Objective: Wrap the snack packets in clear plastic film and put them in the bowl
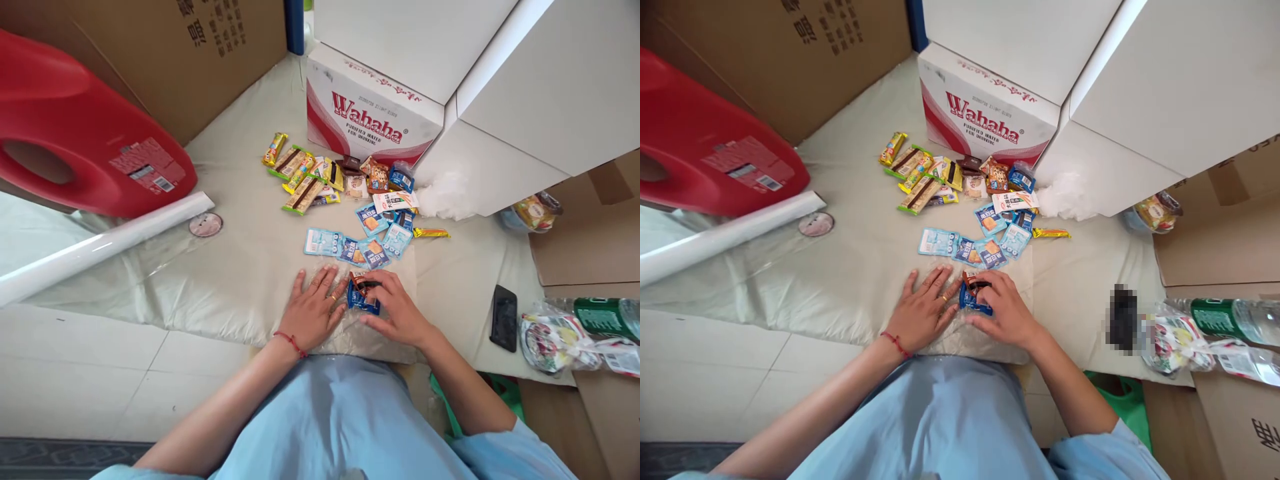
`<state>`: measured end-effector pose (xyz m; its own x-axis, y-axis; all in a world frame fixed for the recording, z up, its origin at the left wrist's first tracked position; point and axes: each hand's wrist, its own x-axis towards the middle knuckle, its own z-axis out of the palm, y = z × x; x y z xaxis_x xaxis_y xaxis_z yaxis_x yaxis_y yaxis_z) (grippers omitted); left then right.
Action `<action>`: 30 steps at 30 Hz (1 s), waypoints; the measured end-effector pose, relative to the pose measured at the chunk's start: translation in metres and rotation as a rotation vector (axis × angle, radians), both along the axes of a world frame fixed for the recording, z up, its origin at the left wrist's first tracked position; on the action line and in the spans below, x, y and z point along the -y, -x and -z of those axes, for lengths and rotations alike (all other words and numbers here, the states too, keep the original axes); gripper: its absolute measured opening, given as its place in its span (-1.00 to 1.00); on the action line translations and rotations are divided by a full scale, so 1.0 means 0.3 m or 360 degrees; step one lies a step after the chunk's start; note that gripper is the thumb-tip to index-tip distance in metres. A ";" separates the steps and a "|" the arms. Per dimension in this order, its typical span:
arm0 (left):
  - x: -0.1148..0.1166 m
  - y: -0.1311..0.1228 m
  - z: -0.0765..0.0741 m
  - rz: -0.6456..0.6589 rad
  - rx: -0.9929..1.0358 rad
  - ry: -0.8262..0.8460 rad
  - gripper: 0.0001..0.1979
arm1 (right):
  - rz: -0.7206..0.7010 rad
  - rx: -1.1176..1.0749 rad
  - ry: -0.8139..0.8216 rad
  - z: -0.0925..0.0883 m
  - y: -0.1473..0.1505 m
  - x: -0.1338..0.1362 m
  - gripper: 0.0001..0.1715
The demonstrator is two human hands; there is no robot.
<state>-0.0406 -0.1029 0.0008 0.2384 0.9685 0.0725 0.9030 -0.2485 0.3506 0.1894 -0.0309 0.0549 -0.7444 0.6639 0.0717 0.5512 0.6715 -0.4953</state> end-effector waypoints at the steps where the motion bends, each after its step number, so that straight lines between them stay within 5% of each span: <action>1: 0.000 0.001 0.001 0.0003 -0.0003 -0.0005 -0.44 | 0.0064 -0.0042 0.0024 -0.005 -0.010 -0.009 -0.65; 6: 0.001 0.001 0.006 -0.0006 -0.0015 -0.0032 -0.45 | 0.0203 0.0105 0.0088 0.021 -0.015 -0.088 -0.20; 13: 0.001 -0.009 -0.003 -0.0020 0.0011 -0.0021 -0.45 | 0.0361 0.0166 0.0163 0.008 -0.027 -0.114 -0.44; 22: 0.001 -0.009 -0.010 -0.0027 0.0018 0.0009 -0.45 | 0.0160 0.0278 0.0007 0.043 0.028 0.012 -0.44; 30: 0.000 -0.012 -0.006 -0.0024 0.0029 0.0026 -0.45 | 0.0197 0.0347 -0.0176 0.025 -0.022 -0.035 -0.45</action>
<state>-0.0371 -0.1028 0.0026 0.2228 0.9730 0.0608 0.8998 -0.2293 0.3712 0.1959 -0.0204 0.0474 -0.6636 0.7480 -0.0041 0.7182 0.6356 -0.2832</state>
